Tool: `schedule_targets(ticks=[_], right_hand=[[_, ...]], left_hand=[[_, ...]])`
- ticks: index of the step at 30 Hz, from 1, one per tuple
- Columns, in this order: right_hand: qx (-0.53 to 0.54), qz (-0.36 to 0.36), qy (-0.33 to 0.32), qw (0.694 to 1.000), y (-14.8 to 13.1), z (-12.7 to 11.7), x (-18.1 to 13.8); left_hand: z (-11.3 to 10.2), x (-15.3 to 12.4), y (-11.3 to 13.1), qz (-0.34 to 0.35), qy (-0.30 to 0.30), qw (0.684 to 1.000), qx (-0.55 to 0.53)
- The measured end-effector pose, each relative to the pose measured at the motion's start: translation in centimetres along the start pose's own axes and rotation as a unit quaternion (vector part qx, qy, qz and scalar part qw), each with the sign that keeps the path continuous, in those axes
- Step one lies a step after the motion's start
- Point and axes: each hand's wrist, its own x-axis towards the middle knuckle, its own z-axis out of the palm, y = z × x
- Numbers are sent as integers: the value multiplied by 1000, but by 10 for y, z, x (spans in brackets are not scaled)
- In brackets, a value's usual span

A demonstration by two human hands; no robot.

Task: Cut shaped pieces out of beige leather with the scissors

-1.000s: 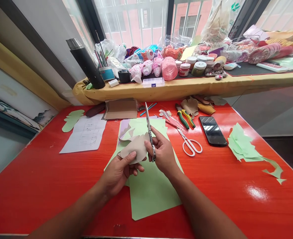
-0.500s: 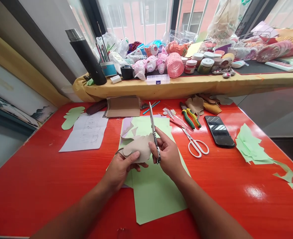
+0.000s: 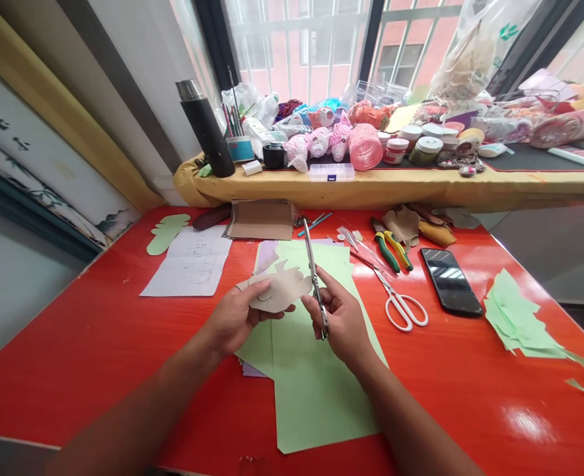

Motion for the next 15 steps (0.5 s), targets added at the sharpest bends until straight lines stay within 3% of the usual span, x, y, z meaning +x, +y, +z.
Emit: schedule_targets(ticks=[4,9,15], right_hand=[[11,-13,-31,999,0,-8,-3],[42,-33,-166,985,-2,-11,-11],[-6,57,-285,957,-1,-1,-17]], left_hand=[[-17,15,20,90,27,993,67],[-38,33,20,122,130,983,32],[-47,32,26,143,103,983,-56]])
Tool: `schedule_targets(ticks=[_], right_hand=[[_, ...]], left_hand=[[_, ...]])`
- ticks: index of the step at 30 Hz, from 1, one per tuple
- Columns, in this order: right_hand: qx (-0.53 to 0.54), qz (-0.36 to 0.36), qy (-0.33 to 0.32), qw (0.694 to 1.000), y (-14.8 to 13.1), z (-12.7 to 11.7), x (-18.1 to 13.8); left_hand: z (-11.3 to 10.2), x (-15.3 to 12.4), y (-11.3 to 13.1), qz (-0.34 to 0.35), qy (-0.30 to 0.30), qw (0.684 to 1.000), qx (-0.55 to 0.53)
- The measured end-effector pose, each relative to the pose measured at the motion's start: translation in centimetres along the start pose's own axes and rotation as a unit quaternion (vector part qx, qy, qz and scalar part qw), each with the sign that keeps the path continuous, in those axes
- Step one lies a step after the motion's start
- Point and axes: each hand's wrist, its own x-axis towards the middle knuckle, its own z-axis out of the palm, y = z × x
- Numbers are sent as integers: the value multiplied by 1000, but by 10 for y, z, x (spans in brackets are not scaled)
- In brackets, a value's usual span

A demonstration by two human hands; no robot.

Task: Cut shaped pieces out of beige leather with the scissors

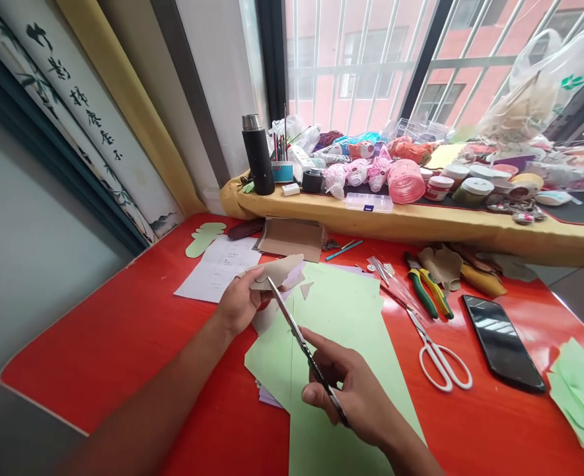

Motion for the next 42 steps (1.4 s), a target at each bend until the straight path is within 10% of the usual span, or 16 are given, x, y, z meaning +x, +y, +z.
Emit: schedule_targets(ticks=[42], right_hand=[[-77,56,-2,995,23,-2,9]], left_hand=[[-14,5,-6,-24,-20,996,85]])
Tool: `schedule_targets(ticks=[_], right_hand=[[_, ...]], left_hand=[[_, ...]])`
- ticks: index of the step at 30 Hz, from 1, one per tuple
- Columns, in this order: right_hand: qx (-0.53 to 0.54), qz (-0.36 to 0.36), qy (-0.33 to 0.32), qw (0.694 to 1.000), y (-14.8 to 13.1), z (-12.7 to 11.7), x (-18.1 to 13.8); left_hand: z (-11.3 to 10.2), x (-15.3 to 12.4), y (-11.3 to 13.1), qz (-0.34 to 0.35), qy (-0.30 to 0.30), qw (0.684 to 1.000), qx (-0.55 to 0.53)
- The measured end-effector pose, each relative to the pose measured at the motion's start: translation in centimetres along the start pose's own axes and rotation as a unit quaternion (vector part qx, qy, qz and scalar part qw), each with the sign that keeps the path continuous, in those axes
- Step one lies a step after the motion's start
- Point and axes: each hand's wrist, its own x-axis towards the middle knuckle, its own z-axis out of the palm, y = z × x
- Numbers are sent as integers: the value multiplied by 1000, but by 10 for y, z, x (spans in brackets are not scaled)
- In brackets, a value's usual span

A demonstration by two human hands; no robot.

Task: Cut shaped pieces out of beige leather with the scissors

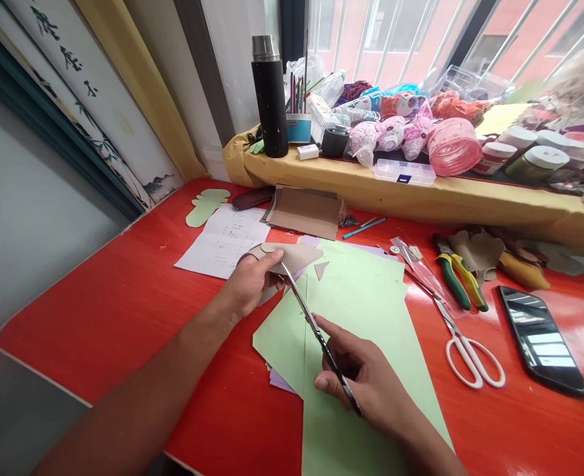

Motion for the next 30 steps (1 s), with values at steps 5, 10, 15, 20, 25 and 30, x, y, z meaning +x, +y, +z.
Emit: schedule_targets(ticks=[5,10,15,20,25,30], right_hand=[[5,4,-3,1000,0,0,-2],[-14,-16,33,999,-4,2,-2],[-17,-17,54,998,-11,2,-2],[1,-10,68,998,-23,2,-5],[26,-13,79,996,-27,1,-7],[39,-29,83,995,-28,1,-8]], left_hand=[[2,-1,4,-5,15,999,-32],[1,-2,6,-21,-32,999,-29],[-1,-2,7,-23,-78,996,-41],[-6,-3,14,-50,-97,993,-41],[-17,-15,28,-89,-164,977,103],[-25,-21,45,-67,-163,969,171]])
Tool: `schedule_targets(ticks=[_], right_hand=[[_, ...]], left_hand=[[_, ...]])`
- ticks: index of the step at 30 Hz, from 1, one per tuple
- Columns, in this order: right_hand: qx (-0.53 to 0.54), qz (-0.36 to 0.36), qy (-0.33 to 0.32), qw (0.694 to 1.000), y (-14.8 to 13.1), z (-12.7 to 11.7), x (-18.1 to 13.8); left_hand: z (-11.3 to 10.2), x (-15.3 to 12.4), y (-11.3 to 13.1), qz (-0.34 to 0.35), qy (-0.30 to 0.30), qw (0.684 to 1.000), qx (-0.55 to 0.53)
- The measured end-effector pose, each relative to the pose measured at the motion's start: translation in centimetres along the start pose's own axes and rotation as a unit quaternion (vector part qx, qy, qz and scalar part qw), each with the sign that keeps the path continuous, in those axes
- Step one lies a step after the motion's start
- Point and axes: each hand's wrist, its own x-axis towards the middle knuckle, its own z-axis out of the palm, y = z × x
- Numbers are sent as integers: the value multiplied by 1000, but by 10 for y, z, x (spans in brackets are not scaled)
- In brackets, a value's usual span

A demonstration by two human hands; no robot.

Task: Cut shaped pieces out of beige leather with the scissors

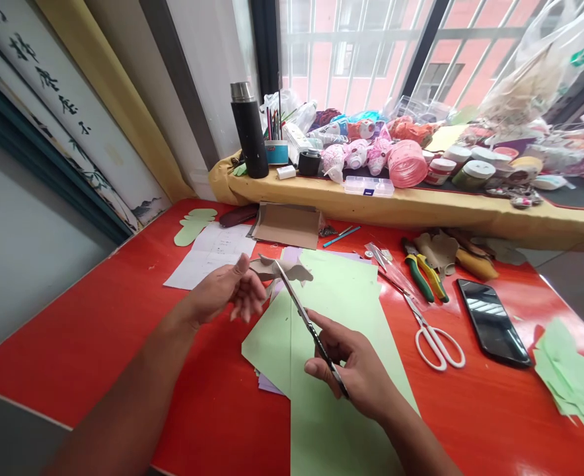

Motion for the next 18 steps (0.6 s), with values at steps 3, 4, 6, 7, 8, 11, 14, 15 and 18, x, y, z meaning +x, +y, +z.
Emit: schedule_targets(ticks=[3,4,6,7,8,11,14,15,18], right_hand=[[6,-6,-2,1000,1,-1,0],[8,-8,-2,1000,1,-1,1],[13,-7,-2,1000,3,-1,1],[15,-6,-2,1000,4,-1,2],[18,-6,-4,1000,5,-1,2],[19,-5,4,1000,8,-2,3],[14,-11,19,1000,11,-3,3],[14,-12,19,1000,12,-3,3],[13,-10,10,1000,13,-2,3]], left_hand=[[-2,-2,8,130,145,981,-23],[-2,-3,11,179,197,964,-23],[0,-6,14,239,262,935,1],[1,-8,14,237,266,934,25],[3,-10,14,215,248,943,53],[10,-14,10,67,96,981,151],[18,-7,0,5,18,983,182],[20,-3,-3,18,40,988,150],[22,10,-9,45,88,995,8]])
